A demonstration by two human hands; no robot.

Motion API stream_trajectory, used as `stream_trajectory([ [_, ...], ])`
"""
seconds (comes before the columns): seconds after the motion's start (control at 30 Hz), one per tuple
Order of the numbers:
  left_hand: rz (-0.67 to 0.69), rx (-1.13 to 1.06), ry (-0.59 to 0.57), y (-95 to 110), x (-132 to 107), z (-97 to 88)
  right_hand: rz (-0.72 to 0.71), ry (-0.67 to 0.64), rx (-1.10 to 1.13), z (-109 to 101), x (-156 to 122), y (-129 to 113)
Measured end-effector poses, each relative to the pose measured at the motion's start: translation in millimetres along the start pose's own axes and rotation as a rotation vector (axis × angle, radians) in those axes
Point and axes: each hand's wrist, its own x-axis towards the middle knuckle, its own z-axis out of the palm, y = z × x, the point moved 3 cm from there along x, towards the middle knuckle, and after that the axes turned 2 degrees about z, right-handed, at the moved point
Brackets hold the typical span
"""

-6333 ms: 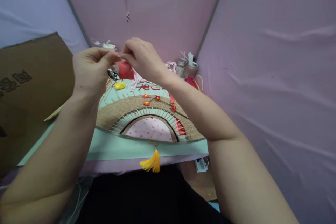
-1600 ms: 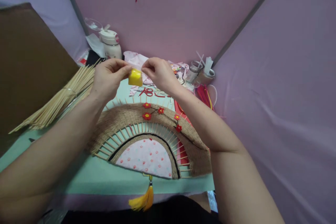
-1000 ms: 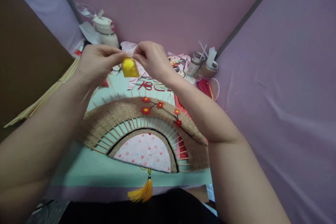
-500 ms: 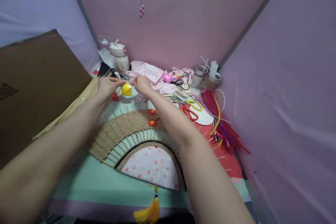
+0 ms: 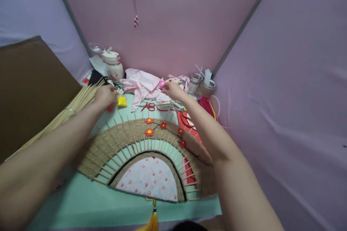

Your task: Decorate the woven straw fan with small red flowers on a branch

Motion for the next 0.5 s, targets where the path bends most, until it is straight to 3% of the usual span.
stream_trajectory([
  [0.1, 0.166, 0.123, 0.093, 18, -10, 4.3, 0.002, -0.026, -0.132, -14, -25, 30],
  [0.2, 0.285, 0.241, 0.005, 38, -26, 27.8, -0.029, -0.06, -0.233, -8, -45, 46],
  [0.3, 0.361, 0.455, -0.223, 53, -46, 64.7, -0.064, -0.092, -0.263, 3, -55, 52],
  [0.37, 0.452, 0.577, -0.457, 58, -61, 92.9, -0.088, -0.111, -0.28, 11, -57, 53],
  [0.5, 0.562, 0.661, -0.695, 58, -84, 137.1, -0.141, -0.135, -0.323, 27, -55, 48],
])
